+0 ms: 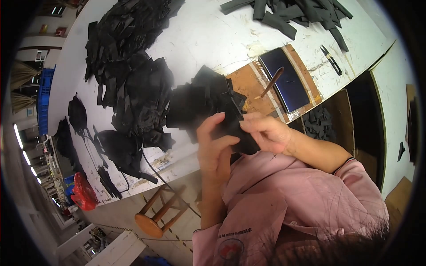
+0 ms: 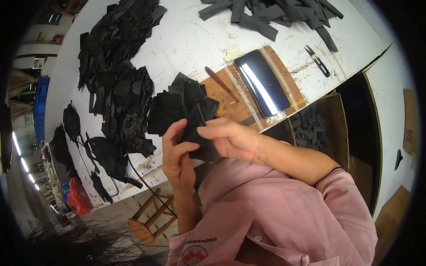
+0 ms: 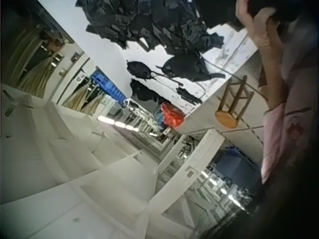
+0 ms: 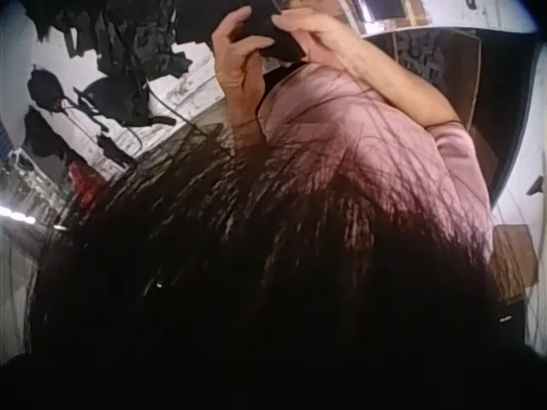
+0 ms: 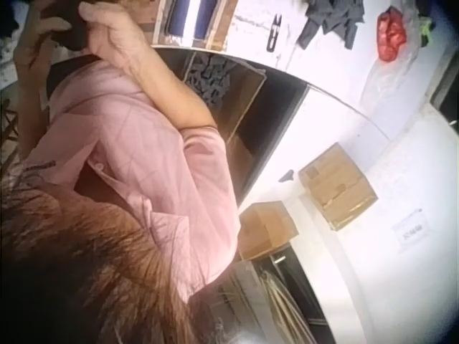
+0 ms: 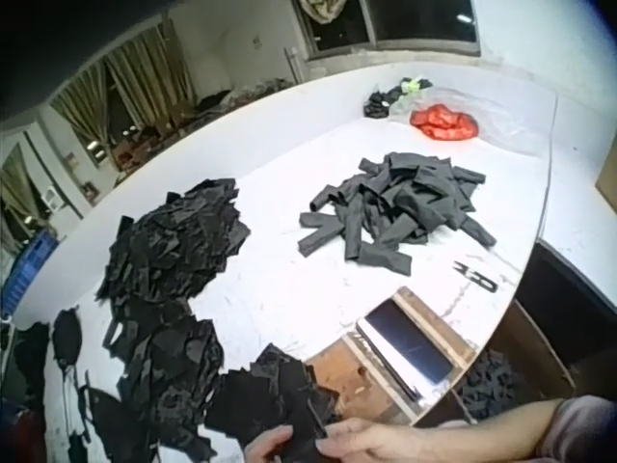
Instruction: The recorder is assembling small black foam pieces on a workbench in a factory setting.
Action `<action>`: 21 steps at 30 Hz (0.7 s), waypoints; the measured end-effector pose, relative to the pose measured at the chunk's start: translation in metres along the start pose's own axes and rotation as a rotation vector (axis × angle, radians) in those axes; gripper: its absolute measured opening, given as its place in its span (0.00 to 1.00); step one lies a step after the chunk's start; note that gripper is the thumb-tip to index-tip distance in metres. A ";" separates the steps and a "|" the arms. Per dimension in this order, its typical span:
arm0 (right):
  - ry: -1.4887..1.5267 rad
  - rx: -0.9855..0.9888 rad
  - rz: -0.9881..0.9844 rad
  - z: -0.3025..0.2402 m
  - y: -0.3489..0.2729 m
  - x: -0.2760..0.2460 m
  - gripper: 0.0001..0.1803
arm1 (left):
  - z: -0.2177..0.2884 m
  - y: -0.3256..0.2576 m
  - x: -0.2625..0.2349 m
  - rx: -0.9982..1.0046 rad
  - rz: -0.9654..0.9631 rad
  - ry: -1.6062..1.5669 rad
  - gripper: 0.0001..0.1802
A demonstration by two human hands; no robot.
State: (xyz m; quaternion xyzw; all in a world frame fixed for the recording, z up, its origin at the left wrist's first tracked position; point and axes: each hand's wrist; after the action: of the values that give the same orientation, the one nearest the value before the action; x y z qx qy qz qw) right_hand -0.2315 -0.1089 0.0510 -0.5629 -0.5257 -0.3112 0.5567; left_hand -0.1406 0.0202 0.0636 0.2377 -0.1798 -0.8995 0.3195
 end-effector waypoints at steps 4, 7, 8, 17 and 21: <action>-0.109 -0.009 0.093 -0.001 0.003 0.000 0.10 | -0.004 -0.008 0.002 -0.023 0.028 -0.023 0.06; -0.164 -0.057 0.176 0.004 0.007 0.001 0.09 | -0.007 -0.016 0.003 -0.077 0.144 -0.082 0.09; -0.165 -0.052 0.175 0.004 0.007 0.002 0.09 | -0.008 -0.018 0.003 -0.095 0.225 -0.102 0.12; -0.304 -0.168 0.259 0.009 0.010 0.003 0.07 | 0.005 -0.032 0.008 -0.401 0.322 -0.481 0.19; -0.296 -0.211 0.275 0.010 0.012 0.001 0.07 | 0.007 -0.036 0.008 -0.464 0.295 -0.447 0.18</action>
State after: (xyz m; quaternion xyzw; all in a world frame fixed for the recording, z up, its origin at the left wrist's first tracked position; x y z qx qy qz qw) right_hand -0.2224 -0.0969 0.0461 -0.7238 -0.4847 -0.1996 0.4487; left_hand -0.1669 0.0424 0.0498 -0.0725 -0.0686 -0.8903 0.4443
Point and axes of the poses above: each hand's wrist, its own y-axis towards the middle knuckle, its own x-axis out of the palm, z = x × y, and after that the axes turned 5 degrees about x, right-handed
